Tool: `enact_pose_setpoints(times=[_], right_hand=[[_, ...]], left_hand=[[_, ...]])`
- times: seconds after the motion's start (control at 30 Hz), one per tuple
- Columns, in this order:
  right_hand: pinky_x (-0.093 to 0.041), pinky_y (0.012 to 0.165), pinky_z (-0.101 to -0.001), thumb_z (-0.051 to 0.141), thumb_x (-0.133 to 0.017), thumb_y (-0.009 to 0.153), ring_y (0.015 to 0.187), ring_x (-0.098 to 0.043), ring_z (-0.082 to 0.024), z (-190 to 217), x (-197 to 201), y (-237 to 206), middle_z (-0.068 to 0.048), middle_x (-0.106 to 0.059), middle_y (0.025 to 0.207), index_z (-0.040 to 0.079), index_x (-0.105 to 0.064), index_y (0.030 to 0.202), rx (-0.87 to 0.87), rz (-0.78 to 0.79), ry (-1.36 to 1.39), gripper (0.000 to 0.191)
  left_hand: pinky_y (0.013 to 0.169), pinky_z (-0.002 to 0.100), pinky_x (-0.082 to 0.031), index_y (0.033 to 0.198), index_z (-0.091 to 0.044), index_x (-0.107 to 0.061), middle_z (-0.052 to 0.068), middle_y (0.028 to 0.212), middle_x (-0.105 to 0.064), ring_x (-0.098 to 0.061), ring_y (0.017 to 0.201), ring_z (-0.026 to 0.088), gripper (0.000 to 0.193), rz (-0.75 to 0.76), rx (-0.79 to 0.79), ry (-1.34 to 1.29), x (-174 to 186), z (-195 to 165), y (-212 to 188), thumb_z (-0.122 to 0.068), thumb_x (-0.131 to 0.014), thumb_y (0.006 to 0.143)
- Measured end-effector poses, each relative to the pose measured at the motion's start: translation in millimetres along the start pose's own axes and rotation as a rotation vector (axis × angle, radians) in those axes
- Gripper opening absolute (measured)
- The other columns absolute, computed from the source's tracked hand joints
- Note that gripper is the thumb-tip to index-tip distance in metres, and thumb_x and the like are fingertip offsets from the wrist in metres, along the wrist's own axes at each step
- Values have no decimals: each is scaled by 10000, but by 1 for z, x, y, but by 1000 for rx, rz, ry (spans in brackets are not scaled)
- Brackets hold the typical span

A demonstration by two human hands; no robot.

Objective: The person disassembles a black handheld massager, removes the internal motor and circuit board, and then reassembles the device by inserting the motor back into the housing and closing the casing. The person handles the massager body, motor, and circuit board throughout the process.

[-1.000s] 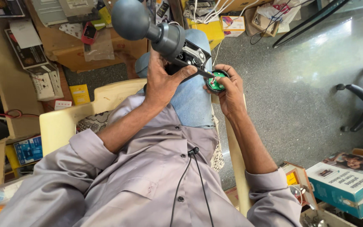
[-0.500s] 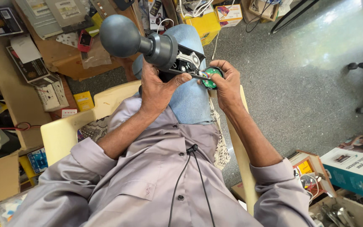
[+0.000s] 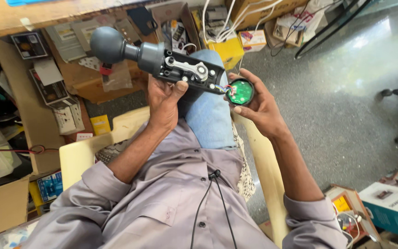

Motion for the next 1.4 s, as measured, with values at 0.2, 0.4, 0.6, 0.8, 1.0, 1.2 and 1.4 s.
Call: enact_pose_setpoints(times=[0.2, 0.4, 0.6, 0.8, 1.0, 1.2, 1.4], right_hand=[[-543, 1102, -378, -27, -838, 816, 1278, -636, -220, 24, -20, -2, -151, -590, 1457, 58, -369, 1511, 204, -92, -211, 843], [-540, 1140, -362, -22, -824, 855, 1329, -621, -204, 27, -38, 4, -155, -579, 1453, 7, -396, 1513, 244, -133, -143, 786], [-554, 1100, -374, -23, -817, 846, 1259, -640, -208, 17, -42, 9, -173, -610, 1426, 19, -422, 1546, 162, -119, 16, 804], [-533, 1095, -361, -20, -827, 808, 1266, -633, -211, -10, -33, 13, -147, -583, 1439, 59, -421, 1483, 141, -59, 90, 792], [-488, 1045, -326, 19, -815, 679, 1300, -578, -198, 4, -20, 27, -127, -588, 1430, 79, -409, 1488, -55, 212, -236, 907], [-611, 808, -325, 187, -711, 931, 1049, -725, -166, 70, -13, 144, -79, -759, 1212, 60, -663, 1328, 129, -234, -576, 419], [-600, 756, -340, 181, -754, 911, 852, -759, -209, 119, -127, 303, -142, -776, 1054, 42, -756, 1153, 444, -8, -949, 279]], left_hand=[[1197, 369, -409, 1369, -38, -496, 53, 1336, -613, -564, 1290, 178, 535, -37, -2, -137, 20, -1, 2, -165, -826, 967], [1208, 377, -388, 1377, -61, -472, 50, 1356, -599, -547, 1314, 181, 563, -4, -13, -182, 18, -14, -3, -189, -818, 952], [1219, 372, -374, 1400, -73, -459, 44, 1369, -579, -531, 1326, 176, 577, -24, -35, -151, 16, -22, -7, -175, -816, 957], [1226, 385, -382, 1395, -58, -477, 58, 1378, -587, -534, 1337, 195, 548, -27, -27, -149, 25, -10, -15, -150, -812, 970], [1199, 415, -380, 1461, -51, -423, 123, 1439, -570, -522, 1384, 249, 710, -23, 13, -144, 32, -32, -7, -65, -824, 876], [1200, 441, -376, 1455, -46, -402, 147, 1452, -570, -521, 1387, 268, 761, 33, -4, -124, 38, -68, 3, -237, -850, 871], [1164, 450, -414, 1466, -35, -395, 155, 1431, -569, -540, 1338, 267, 819, -5, 12, -153, 59, -85, 14, -297, -867, 851]])
Point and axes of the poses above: each hand's wrist, its own y-axis towards the middle knuckle, its own x-axis out of the back of the hand, z = x × y, the point moved 3 cm from there along y, towards the middle knuckle
